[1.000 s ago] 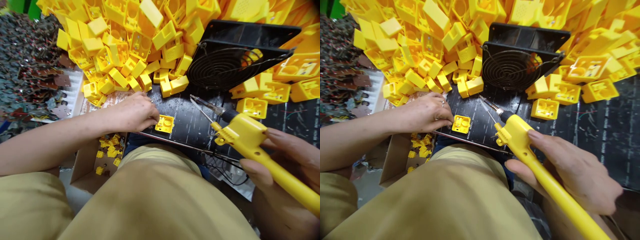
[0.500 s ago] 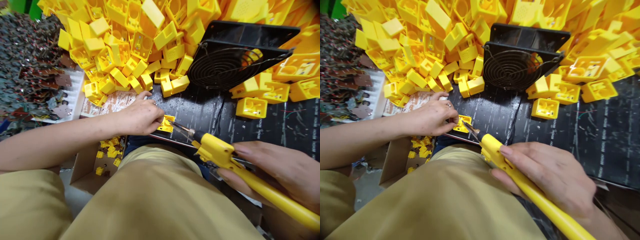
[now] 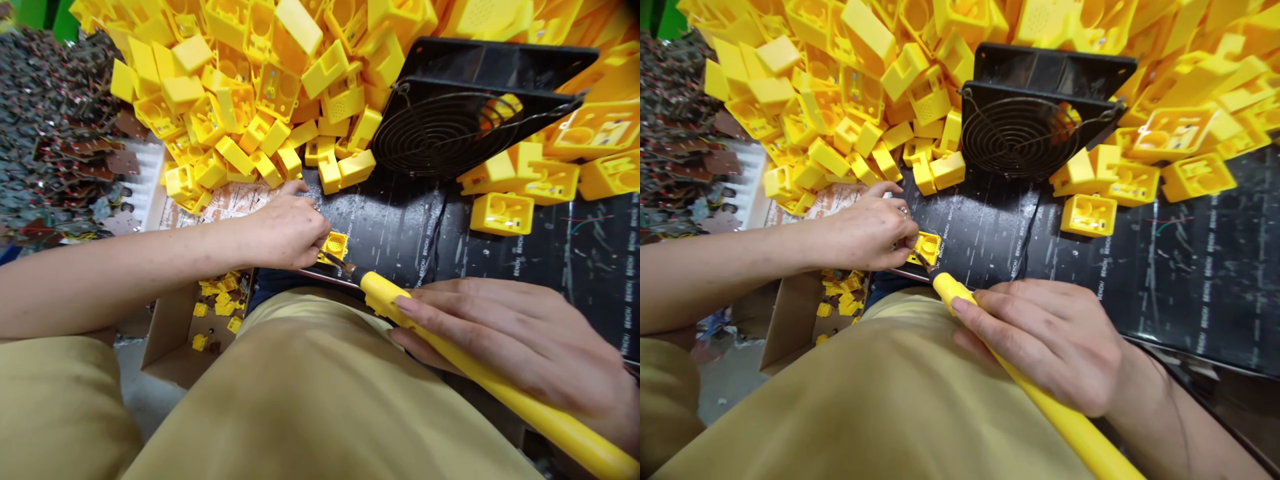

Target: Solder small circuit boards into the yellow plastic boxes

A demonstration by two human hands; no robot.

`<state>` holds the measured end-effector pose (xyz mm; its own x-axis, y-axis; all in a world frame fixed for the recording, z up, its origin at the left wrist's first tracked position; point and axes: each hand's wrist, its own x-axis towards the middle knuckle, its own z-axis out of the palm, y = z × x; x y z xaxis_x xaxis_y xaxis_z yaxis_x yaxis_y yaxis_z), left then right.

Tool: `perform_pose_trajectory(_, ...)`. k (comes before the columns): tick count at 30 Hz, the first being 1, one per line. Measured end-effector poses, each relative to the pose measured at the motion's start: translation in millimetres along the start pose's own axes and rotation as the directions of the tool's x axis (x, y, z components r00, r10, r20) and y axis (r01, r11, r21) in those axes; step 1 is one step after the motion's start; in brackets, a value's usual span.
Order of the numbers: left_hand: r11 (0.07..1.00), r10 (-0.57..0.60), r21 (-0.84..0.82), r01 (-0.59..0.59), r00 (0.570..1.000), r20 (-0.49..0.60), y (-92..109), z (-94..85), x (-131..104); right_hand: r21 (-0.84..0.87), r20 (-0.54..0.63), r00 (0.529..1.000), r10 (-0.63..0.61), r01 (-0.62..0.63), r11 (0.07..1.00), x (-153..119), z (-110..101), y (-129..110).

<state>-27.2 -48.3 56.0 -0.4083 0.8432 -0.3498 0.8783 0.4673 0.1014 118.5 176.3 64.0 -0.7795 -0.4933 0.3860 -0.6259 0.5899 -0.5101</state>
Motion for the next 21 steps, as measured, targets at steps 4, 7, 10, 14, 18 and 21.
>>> perform_pose_trajectory(4,0.999,0.004,0.041,-0.006,0.999,0.051,1,-4.2,2,-0.048,-0.026,0.999,-0.037,0.036,0.998,-7,-7,8)
perform_pose_trajectory(7,0.999,0.016,0.041,-0.018,0.998,0.057,2,-7.5,2,-0.077,-0.057,0.998,-0.029,0.024,0.997,-15,-10,13)
perform_pose_trajectory(10,0.999,0.003,0.048,-0.007,0.996,0.085,2,-10.4,3,-0.072,-0.083,0.997,0.004,-0.01,0.997,-22,-8,14)
perform_pose_trajectory(14,0.999,0.01,0.043,-0.014,0.995,0.096,2,-10.9,3,-0.07,-0.092,0.996,0.007,-0.014,0.997,-23,-7,12)
perform_pose_trajectory(18,0.998,0.055,0.019,-0.055,0.998,0.028,-1,-8.7,2,-0.066,-0.105,0.992,0.071,-0.078,0.995,-22,-7,11)
perform_pose_trajectory(21,0.998,0.046,0.032,-0.047,0.999,0.028,-2,-8.8,2,-0.041,-0.139,0.988,0.065,-0.071,0.997,-24,-4,11)
